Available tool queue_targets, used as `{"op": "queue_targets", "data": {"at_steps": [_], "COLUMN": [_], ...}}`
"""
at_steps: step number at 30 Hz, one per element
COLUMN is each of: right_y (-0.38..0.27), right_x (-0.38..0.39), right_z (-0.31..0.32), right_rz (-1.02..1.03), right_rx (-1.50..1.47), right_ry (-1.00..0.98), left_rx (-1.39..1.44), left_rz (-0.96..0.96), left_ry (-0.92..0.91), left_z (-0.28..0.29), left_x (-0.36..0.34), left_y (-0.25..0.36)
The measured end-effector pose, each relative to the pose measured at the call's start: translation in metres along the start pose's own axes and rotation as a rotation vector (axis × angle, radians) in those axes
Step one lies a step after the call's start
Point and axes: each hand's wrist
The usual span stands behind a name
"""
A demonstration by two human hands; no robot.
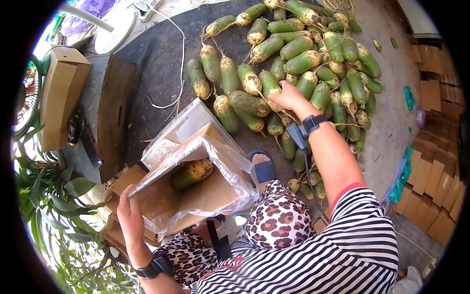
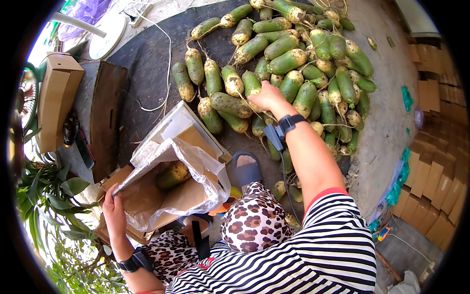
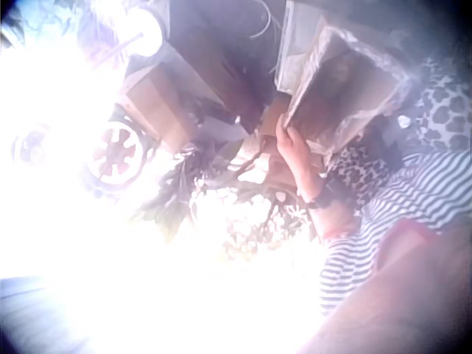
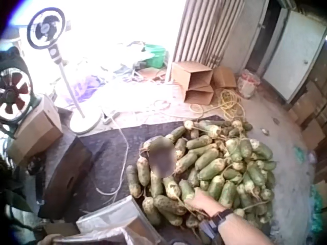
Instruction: The person sits on the floor and packs green vegetables into a cardboard box lined with a plastic bag. They place the vegetables one by one into the box, then fold the plastic bag over the top and seal the box with tape.
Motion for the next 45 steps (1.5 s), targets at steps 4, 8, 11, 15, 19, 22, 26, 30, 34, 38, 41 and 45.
{"op": "queue_targets", "data": {"at_steps": [4,8,11,15,19,22,26,30,34,38,41,45], "right_y": [-0.019,-0.018,0.005,0.067,0.059,0.011,-0.062,-0.153,-0.203,-0.23,-0.237,-0.235], "right_x": [-0.022,-0.018,-0.019,-0.002,0.08,0.143,0.207,0.249,0.263,0.216,0.202,0.203], "right_z": [-0.002,0.007,0.002,-0.028,-0.002,0.06,0.137,0.127,0.061,-0.014,-0.049,-0.07], "right_rz": [-0.061,-0.06,-0.077,0.012,0.513,0.918,1.541,1.792,1.233,1.083,0.983,1.01], "right_rx": [0.131,0.059,-0.418,-1.28,-1.575,-1.588,-1.337,-0.969,-0.341,0.202,0.657,0.686], "right_ry": [-0.05,-0.023,-0.228,-0.536,-0.445,-0.346,-0.188,-0.295,-0.639,-0.533,-0.164,0.114], "left_rx": [0.026,-0.016,-0.044,-0.03,0.022,-0.034,-0.006,-0.046,-0.053,-0.053,-0.074,-0.15], "left_rz": [-0.032,-0.04,-0.11,0.052,-0.104,-0.144,-0.15,-0.152,-0.154,-0.144,-0.106,-0.062], "left_ry": [0.001,0.026,0.04,0.043,0.11,0.094,0.087,0.083,0.049,0.024,-0.007,-0.059], "left_z": [0.001,-0.002,-0.006,-0.004,-0.005,-0.005,-0.006,-0.005,-0.003,-0.005,-0.005,0.002], "left_x": [-0.002,0.001,-0.002,-0.001,0.003,-0.004,-0.006,-0.009,-0.013,-0.016,-0.013,-0.005], "left_y": [-0.006,0.0,0.0,0.001,-0.01,-0.007,-0.011,-0.02,-0.023,-0.02,-0.016,-0.004]}}
Point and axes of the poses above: each hand's wrist, its own x-axis away from the middle knuckle, its own z-axis out of the back of the hand, y = z × x, and after that the axes turned 14 degrees about x, right-handed
